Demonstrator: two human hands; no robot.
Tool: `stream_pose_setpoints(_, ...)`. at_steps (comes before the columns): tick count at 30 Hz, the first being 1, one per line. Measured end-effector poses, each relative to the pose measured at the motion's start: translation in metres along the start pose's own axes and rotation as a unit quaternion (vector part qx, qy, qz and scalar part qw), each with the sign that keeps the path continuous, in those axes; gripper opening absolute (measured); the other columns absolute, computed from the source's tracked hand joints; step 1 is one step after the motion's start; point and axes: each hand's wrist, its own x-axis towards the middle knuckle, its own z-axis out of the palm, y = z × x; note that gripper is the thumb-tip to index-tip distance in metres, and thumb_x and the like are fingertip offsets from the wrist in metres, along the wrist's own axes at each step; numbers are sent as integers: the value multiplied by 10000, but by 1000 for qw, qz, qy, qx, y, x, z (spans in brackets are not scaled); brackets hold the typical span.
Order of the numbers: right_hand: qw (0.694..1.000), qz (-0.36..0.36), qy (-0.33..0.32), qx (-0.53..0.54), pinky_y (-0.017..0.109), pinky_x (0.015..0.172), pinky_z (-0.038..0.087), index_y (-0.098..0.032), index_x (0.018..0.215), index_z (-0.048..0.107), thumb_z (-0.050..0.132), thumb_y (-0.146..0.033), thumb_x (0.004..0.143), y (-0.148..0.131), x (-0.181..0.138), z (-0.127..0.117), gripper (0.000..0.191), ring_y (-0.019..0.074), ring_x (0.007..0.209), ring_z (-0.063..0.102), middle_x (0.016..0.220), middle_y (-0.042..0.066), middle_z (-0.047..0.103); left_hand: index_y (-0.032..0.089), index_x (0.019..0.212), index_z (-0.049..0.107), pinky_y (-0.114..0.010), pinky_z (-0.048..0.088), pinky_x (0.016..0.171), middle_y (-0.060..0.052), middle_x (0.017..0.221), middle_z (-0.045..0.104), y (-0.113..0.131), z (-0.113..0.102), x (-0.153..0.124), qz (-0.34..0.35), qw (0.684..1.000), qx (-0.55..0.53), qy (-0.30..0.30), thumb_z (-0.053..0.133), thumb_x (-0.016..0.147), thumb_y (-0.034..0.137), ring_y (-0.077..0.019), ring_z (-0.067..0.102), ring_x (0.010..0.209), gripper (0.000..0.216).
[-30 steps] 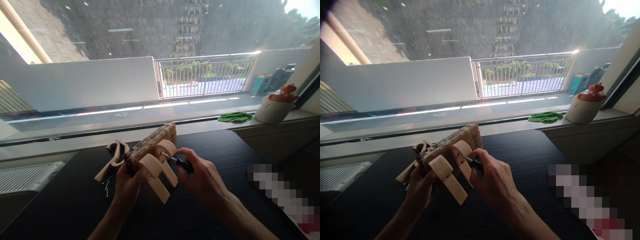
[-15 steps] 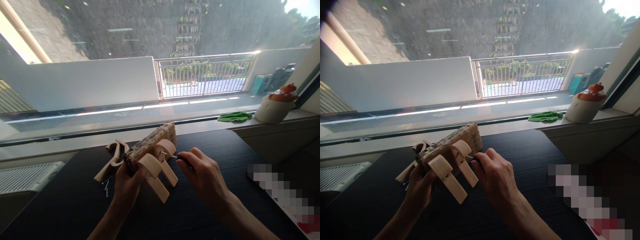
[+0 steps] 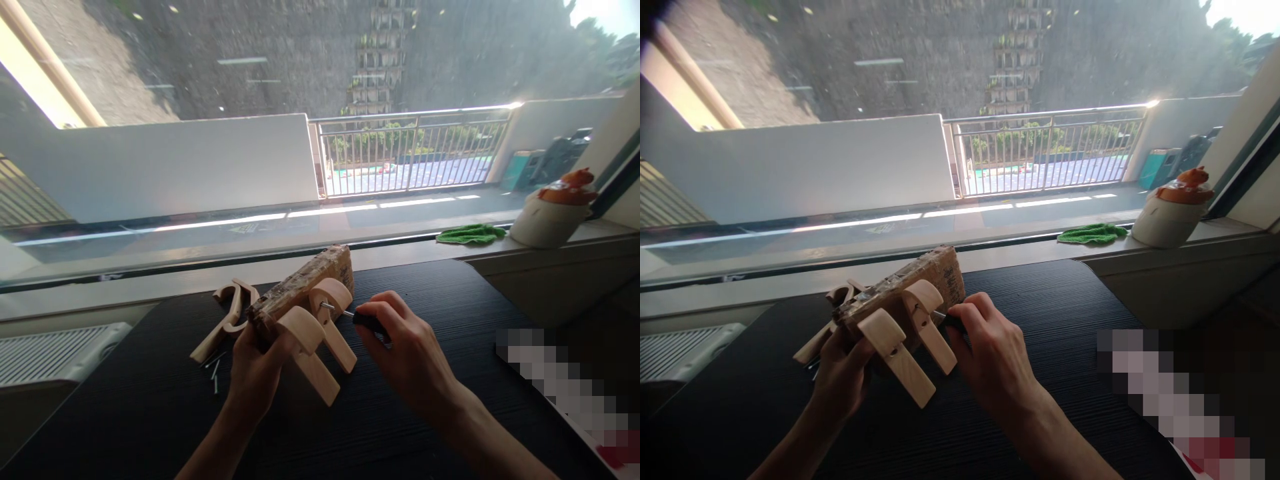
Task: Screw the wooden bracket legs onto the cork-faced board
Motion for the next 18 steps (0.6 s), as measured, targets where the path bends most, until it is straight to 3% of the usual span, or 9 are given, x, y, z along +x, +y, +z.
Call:
stream_pose_setpoints(4, 1000, 7, 13, -25, 259, 697, 425, -230, 1053, 594, 516, -240, 896, 0, 0, -1, 176, 146, 783, 552, 937, 24, 556, 177, 1076, 639, -251, 515, 723, -21, 972, 693, -1, -1, 0, 0, 1000, 6, -2, 681, 720, 261, -206, 630, 883, 368)
stream_pose_setpoints(9, 999, 30, -18, -36, 271, 644, 407, -225, 1008, 607, 453, -309, 932, -4, -1, 1, 191, 148, 705, 561, 839, 13, 575, 177, 1075, 644, -254, 506, 761, -23, 994, 692, -1, 0, 0, 2, 1000, 2, 6, 686, 707, 251, -214, 628, 917, 377)
stream_pose_setpoints(14, 999, 44, -3, -5, 260, 677, 420, -233, 1082, 527, 568, -214, 836, -6, -1, 2, 250, 151, 763, 607, 907, -12, 632, 174, 1031, 649, -257, 513, 719, -17, 951, 696, -4, -1, 1, -9, 1000, 2, 7, 688, 713, 266, -207, 637, 864, 333)
stream_pose_setpoints(18, 999, 35, 0, -4, 254, 680, 421, -217, 992, 530, 569, -155, 819, -4, -1, 2, 188, 151, 768, 602, 885, -13, 631, 173, 1045, 648, -259, 508, 733, -19, 944, 695, -5, -2, 0, -5, 1000, 2, 10, 684, 719, 259, -207, 635, 874, 339)
